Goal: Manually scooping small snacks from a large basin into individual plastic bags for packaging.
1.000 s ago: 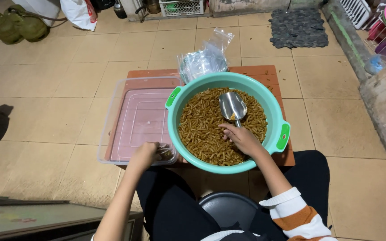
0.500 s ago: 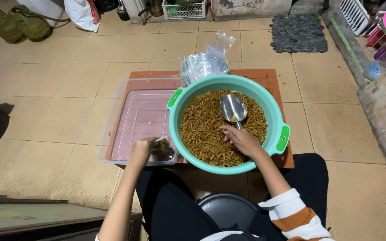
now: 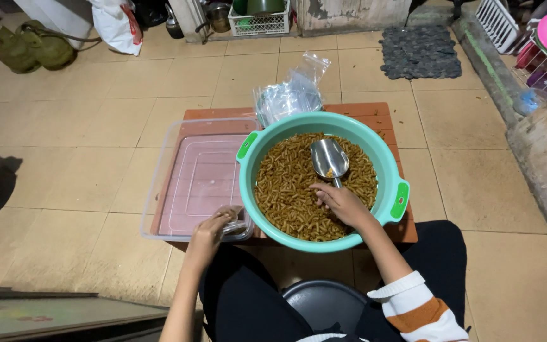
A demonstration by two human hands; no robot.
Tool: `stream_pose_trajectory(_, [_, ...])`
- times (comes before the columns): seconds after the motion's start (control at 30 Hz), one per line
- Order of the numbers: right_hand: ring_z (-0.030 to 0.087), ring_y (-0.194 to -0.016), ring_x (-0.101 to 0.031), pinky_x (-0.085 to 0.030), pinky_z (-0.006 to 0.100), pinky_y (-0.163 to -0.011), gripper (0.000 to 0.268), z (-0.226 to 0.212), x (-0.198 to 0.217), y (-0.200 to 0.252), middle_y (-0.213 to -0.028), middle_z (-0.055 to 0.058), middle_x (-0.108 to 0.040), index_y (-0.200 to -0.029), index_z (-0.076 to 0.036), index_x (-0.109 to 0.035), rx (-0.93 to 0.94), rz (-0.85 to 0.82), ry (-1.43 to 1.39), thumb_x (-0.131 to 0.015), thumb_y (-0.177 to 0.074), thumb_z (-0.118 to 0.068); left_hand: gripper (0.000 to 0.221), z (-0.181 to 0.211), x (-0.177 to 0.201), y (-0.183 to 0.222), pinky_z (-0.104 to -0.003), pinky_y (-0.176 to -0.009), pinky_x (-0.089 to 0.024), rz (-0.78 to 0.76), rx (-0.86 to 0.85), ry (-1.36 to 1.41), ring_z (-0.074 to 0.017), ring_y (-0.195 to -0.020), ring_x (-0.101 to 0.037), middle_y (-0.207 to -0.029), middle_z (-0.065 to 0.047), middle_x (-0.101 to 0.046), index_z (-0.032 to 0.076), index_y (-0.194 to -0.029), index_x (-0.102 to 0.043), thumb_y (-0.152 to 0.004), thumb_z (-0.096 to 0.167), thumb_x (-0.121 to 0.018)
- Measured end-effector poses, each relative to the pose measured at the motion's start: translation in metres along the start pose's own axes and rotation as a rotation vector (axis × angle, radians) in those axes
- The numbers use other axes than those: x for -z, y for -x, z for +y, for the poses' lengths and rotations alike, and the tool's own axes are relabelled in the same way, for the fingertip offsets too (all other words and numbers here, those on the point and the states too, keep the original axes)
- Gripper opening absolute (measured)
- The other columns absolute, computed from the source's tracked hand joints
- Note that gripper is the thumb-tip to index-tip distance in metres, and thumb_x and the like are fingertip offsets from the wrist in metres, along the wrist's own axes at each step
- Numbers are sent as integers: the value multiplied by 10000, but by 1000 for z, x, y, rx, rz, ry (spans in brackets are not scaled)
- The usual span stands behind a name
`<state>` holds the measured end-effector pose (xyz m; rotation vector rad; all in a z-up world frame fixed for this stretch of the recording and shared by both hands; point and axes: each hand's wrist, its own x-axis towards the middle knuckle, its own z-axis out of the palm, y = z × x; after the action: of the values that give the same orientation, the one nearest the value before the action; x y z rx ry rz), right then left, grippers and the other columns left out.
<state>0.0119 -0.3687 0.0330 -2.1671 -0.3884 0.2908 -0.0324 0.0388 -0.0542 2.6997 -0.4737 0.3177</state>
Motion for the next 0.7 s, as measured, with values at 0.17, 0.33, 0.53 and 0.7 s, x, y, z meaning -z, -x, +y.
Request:
stream_pose_trajectory(0.17, [369,-938,-726,-542,504,-850,619,2,0,0,-1025,157,-775,-1444,-132,-559,4,-12,20,-304,-1061,-546,486,30,37,-5,-447,-1030,-488,-163,63,7,-243,-1312,-581,-1290,13,-707,255,-1260,-684,-786,291,-786])
stream_pose_trajectory(0.33, [223,-876,-739,-546,362,-804,552,5,-4,-6,-986,38,-777,-1425,-281,-571,-70,-17,126,-330,-997,-533,634,42,57,-16,-463,-1081,-431,-170,45,178,-262,-1337,-550,-1372,-58,-653,153,-1335,-638,-755,307,-843])
stream_pose_trajectory(0.53, [208,-925,-747,-533,360,-817,578,7,-3,-7,-967,6,-786,-1407,-278,-586,-28,-25,138,-326,-980,-568,790,47,72,-37,-475,-1079,-391,-360,92,84,-187,-1391,-484,-1474,63,-565,322,-1420,-537,-707,461,-846])
stream_pose_trajectory(0.7, [219,-955,-753,-566,395,-856,582,6,-4,-4,-982,33,-786,-1436,-270,-551,0,-30,149,-325,-986,-560,825,68,91,-48,-440,-1123,-368,-445,195,174,-248,-1338,-535,-1466,-49,-562,243,-1470,-481,-767,581,-747])
